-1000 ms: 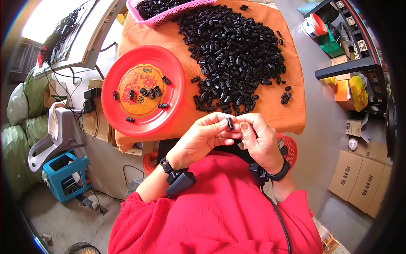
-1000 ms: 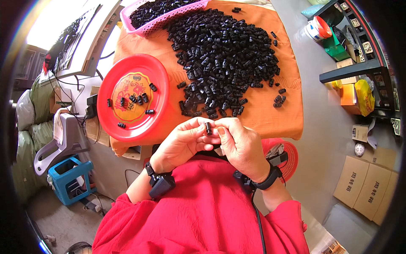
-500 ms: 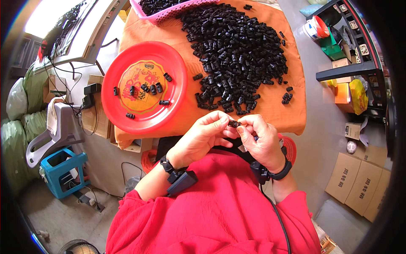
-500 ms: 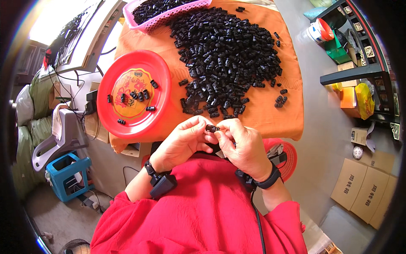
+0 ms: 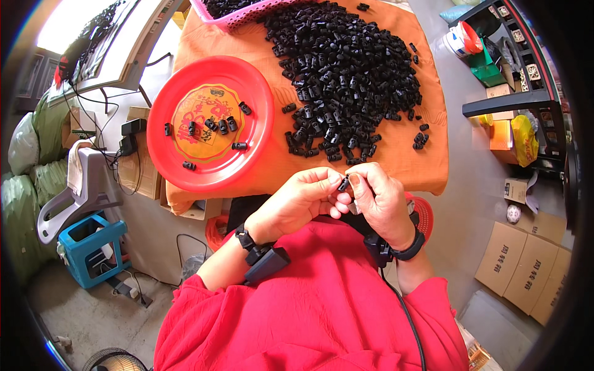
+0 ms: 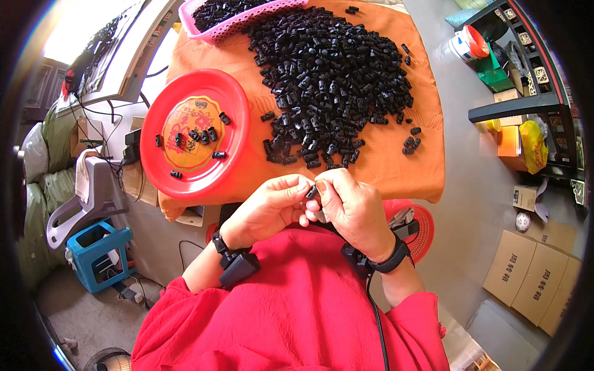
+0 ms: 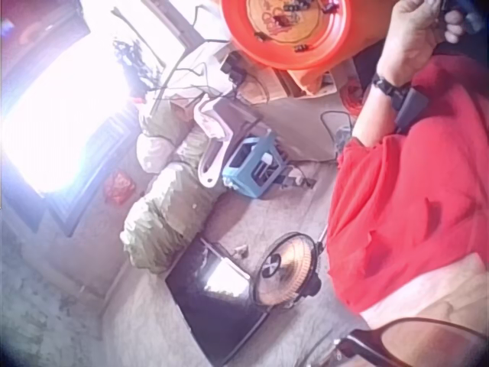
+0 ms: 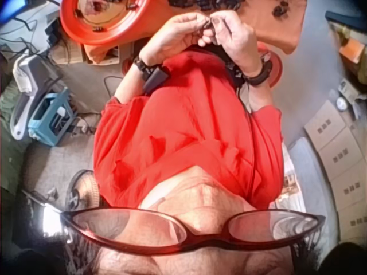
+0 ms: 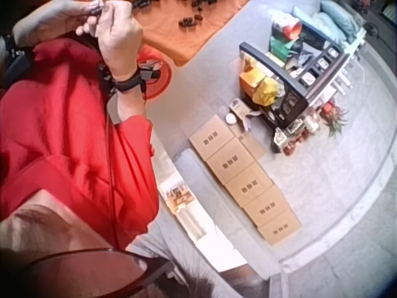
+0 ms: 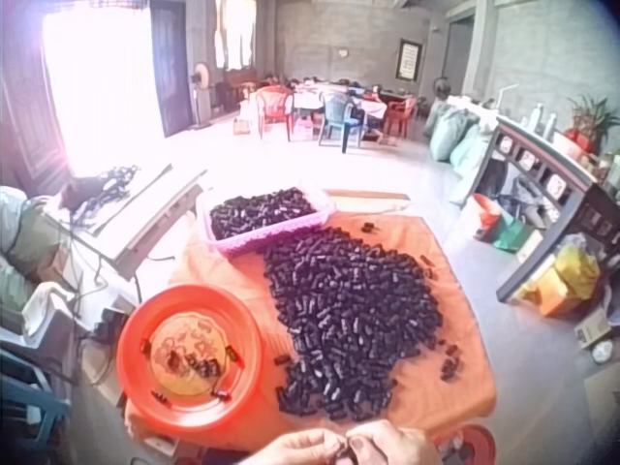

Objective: Sorting and inspecting small black plastic components on a table.

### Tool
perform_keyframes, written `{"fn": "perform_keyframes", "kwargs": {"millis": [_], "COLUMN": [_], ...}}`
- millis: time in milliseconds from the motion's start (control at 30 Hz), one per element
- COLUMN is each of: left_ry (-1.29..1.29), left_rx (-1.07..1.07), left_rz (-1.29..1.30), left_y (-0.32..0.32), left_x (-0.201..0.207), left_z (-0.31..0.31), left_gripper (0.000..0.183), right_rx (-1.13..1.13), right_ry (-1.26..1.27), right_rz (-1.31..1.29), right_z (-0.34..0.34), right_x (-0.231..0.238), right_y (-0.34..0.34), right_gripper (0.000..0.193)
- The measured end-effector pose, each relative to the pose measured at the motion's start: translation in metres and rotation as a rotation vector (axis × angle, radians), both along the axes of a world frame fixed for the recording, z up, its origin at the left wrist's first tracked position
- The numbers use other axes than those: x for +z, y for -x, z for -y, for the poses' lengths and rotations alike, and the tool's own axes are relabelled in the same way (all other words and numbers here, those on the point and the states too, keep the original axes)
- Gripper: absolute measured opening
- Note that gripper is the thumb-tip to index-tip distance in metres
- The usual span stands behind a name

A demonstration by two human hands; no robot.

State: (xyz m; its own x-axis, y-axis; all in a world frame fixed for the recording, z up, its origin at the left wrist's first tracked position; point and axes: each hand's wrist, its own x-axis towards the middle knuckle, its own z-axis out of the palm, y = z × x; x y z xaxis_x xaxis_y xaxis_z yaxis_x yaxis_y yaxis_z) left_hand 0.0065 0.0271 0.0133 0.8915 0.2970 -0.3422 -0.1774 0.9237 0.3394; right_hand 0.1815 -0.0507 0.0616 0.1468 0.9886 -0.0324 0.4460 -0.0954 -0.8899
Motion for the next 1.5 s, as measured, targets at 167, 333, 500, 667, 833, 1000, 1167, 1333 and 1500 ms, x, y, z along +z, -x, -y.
{"fn": "perform_keyframes", "kwargs": {"millis": [167, 333, 500, 667, 833, 1000, 1167, 1333, 1500], "left_ry": [0.022, -0.015, 0.028, 0.092, 0.048, -0.027, 0.039, -0.056, -0.086], "left_rx": [0.077, 0.154, 0.158, 0.161, 0.160, 0.120, 0.122, 0.093, 0.071], "left_rz": [0.045, 0.016, 0.081, 0.093, 0.033, 0.036, 0.016, 0.001, -0.032], "left_y": [-0.002, -0.008, -0.004, -0.005, -0.005, 0.000, -0.003, -0.003, -0.002], "left_x": [-0.004, -0.003, -0.019, -0.014, -0.007, -0.023, -0.025, -0.018, -0.011], "left_z": [0.003, 0.008, 0.007, 0.008, 0.008, 0.008, 0.014, 0.014, 0.014], "left_gripper": [0.022, 0.024, 0.026, 0.029, 0.031, 0.031, 0.032, 0.034, 0.031], "right_rx": [-0.026, -0.047, 0.006, 0.046, 0.024, 0.030, 0.122, 0.081, 0.081], "right_ry": [0.020, 0.022, 0.044, -0.019, -0.040, -0.059, -0.127, -0.157, -0.165], "right_rz": [-0.035, -0.083, -0.092, -0.065, -0.100, -0.027, 0.003, 0.007, 0.060], "right_z": [0.003, 0.002, 0.003, 0.006, 0.007, 0.006, 0.005, 0.004, 0.006], "right_x": [0.000, 0.001, 0.008, 0.002, 0.000, 0.006, -0.004, -0.004, -0.008], "right_y": [0.000, 0.003, 0.004, 0.006, 0.006, 0.007, 0.008, 0.010, 0.008], "right_gripper": [0.007, 0.009, 0.009, 0.011, 0.016, 0.027, 0.039, 0.037, 0.035]}}
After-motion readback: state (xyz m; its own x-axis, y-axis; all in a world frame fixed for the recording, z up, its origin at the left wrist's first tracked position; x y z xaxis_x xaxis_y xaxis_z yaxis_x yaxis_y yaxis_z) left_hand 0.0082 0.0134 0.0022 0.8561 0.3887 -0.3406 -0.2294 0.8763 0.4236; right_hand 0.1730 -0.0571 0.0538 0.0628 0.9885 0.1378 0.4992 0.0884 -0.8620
